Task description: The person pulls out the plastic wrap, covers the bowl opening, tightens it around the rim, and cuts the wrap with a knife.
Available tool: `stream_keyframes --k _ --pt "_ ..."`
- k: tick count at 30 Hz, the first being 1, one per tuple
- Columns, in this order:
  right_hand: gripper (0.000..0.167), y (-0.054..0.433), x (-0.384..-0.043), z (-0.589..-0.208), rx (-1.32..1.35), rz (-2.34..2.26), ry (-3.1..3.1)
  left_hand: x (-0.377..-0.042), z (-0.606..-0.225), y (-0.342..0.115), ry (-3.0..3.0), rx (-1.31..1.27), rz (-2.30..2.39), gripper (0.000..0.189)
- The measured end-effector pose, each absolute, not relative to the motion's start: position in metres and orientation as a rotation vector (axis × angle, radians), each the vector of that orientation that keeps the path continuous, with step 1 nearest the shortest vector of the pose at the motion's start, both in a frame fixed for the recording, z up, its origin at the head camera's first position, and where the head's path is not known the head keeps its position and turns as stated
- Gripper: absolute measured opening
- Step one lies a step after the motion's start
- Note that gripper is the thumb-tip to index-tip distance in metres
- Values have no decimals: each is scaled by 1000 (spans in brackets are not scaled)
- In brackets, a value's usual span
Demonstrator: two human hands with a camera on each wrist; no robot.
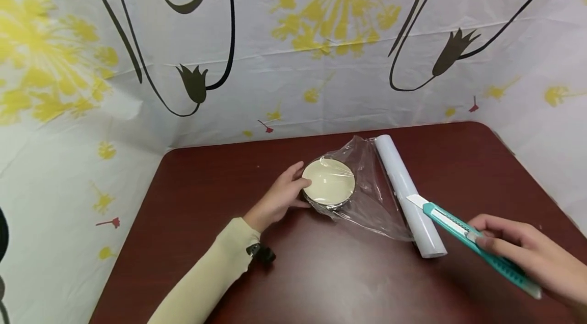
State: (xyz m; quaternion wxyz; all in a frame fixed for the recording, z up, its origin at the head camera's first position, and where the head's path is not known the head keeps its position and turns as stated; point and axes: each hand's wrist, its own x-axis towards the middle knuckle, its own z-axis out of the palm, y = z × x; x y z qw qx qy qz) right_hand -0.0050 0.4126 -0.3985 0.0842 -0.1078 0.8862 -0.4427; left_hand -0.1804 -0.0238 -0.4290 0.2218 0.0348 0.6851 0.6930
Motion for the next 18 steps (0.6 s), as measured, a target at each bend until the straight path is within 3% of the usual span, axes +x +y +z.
stream_keyframes --k 10,18 --pt "23 378 -29 -391 -341 -1566 2406 -176 -446 -11 1667 -67 2134 75" --pt "32 368 -40 -389 -136 -1550 2473 -176 -448 -12 1632 -63 2197 69"
